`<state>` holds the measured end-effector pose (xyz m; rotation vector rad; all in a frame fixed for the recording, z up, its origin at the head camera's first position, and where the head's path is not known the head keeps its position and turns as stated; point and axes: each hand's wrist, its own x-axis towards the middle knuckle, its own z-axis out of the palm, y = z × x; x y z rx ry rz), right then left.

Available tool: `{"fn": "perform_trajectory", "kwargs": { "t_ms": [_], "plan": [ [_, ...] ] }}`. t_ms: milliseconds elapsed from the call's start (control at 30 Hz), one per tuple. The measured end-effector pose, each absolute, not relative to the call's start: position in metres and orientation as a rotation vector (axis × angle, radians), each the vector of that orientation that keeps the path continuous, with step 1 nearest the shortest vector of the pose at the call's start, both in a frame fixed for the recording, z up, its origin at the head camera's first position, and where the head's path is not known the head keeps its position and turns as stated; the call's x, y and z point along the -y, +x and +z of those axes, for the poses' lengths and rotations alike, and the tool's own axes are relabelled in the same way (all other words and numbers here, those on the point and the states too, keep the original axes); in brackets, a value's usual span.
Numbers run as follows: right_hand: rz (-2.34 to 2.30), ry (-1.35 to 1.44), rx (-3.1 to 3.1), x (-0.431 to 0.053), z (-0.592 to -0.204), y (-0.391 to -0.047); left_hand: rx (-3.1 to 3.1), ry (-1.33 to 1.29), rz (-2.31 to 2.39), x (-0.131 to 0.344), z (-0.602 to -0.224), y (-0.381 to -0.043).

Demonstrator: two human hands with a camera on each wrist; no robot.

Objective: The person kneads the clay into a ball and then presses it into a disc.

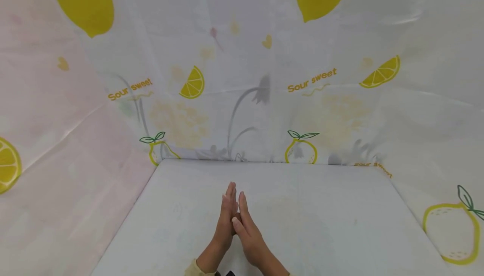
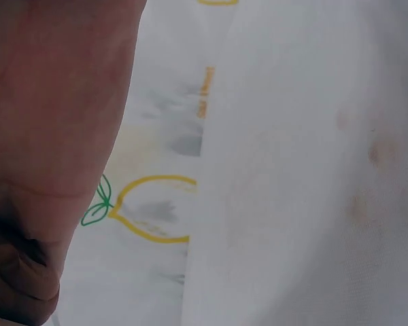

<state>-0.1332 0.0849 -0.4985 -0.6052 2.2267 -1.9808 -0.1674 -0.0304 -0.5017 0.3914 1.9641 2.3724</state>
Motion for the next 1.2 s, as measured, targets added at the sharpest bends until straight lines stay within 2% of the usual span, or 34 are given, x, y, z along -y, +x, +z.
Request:
{"fn": "perform_trajectory", "kwargs": {
  "t_ms": [333, 533, 700, 933, 1200],
  "plan": [
    [-2.099, -0.722, -2.181, -0.075, -0.487, -0.126, -1.875, 0.370, 2.396, 0.029, -0.494, -0.165],
    [-2.199, -0.618, -2.219, -0.074, -0.480, -0.132, -1.938, 0.368, 2.302, 0.022, -0.498, -0.159],
    [-2.262, -0.595, -2.285, -0.079, -0.478, -0.144, -1.990, 0.454, 2.252, 0.018, -0.499, -0.153],
    [-2.309, -0.420, -2.284, -0.090, -0.478, -0.161, -1.906, 0.585, 2.247, 0.017, -0.490, -0.141],
    [-2.161, -0.418, -2.335, -0.090, -0.486, -0.154, -1.804, 0.615, 2.406, 0.020, -0.479, -0.144]
  ]
}}
